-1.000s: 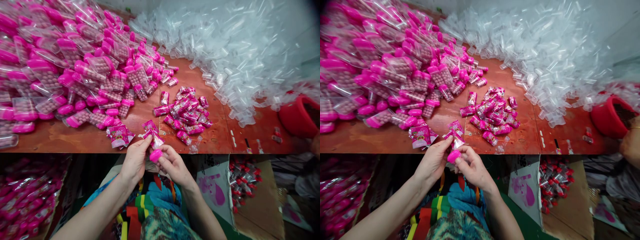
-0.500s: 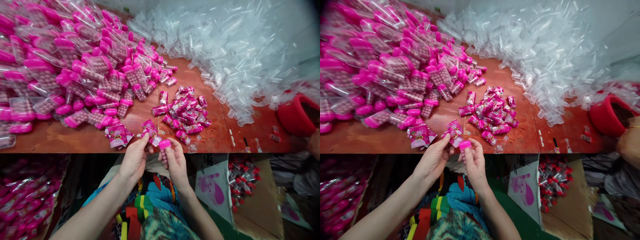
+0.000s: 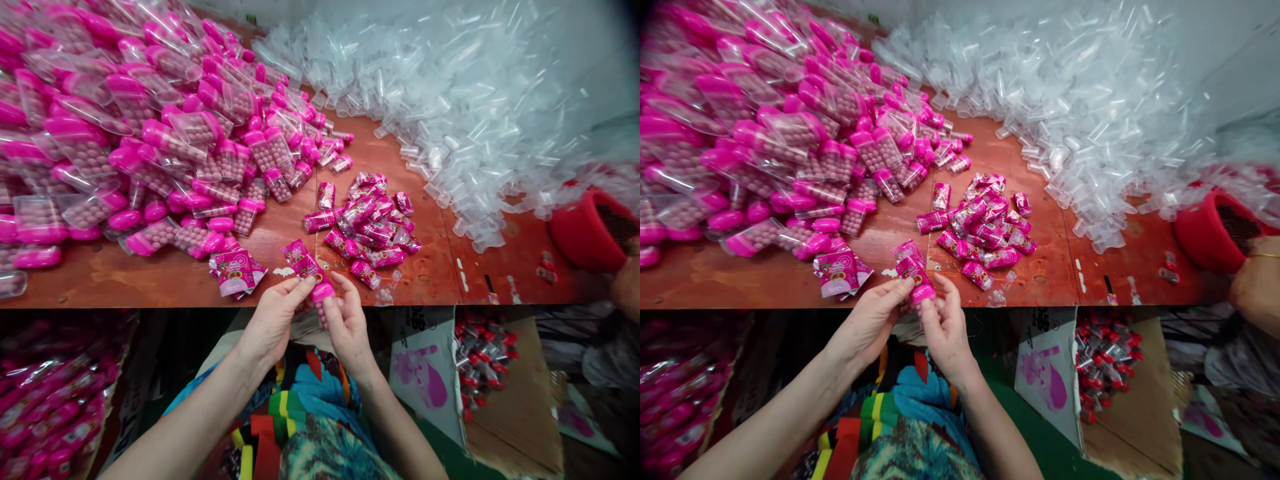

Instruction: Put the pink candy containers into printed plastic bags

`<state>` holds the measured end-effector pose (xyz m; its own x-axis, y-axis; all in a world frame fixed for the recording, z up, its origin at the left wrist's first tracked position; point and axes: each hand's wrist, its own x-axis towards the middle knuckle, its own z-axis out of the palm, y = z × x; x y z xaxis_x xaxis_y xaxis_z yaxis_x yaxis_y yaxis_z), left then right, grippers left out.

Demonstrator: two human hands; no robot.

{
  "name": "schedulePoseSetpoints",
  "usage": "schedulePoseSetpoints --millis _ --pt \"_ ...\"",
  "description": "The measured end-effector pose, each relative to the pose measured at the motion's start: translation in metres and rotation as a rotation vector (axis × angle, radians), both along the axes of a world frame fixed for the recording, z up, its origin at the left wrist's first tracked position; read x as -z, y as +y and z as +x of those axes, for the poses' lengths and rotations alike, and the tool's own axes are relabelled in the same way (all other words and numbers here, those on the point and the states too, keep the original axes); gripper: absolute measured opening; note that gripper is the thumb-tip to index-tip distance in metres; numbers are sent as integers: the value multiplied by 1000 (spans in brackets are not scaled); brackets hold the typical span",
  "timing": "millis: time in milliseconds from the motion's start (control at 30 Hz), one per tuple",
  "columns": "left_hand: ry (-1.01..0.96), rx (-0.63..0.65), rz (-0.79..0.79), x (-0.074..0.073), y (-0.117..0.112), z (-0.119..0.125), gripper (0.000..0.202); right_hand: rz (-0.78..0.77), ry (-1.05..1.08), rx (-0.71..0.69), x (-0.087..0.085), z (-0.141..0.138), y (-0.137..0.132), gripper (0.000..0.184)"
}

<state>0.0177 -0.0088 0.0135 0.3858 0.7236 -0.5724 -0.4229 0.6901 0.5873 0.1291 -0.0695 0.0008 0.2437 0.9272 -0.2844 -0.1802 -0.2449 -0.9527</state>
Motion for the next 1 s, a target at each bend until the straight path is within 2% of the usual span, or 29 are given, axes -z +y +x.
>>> schedulePoseSetpoints --millis 167,233,333,400,500,567,767,900,1000 --pt "-90 50 -71 0 -4 2 29 -103 216 5 0 -5 5 41" --pt "-104 57 -55 2 -6 2 28 -79 138 7 2 -5 6 41" --pt "-119 72 -69 2 -5 2 26 18 -139 -53 4 -1 5 50" --pt "-109 41 -72 1 -2 1 25 65 -173 -108 3 3 4 59" --pt "-71 -40 -31 0 3 -1 26 48 -8 -158 -1 6 1 57" --pt "-52 -41 -12 0 4 0 25 6 84 -151 -1 6 0 52" --pt "-9 53 16 -2 -3 3 23 8 137 -56 5 0 10 47" --pt "-48 167 59 0 -6 1 35 -32 367 -108 11 1 15 41" --pt "-53 245 51 6 -7 -2 42 -59 497 -126 16 -2 15 44"
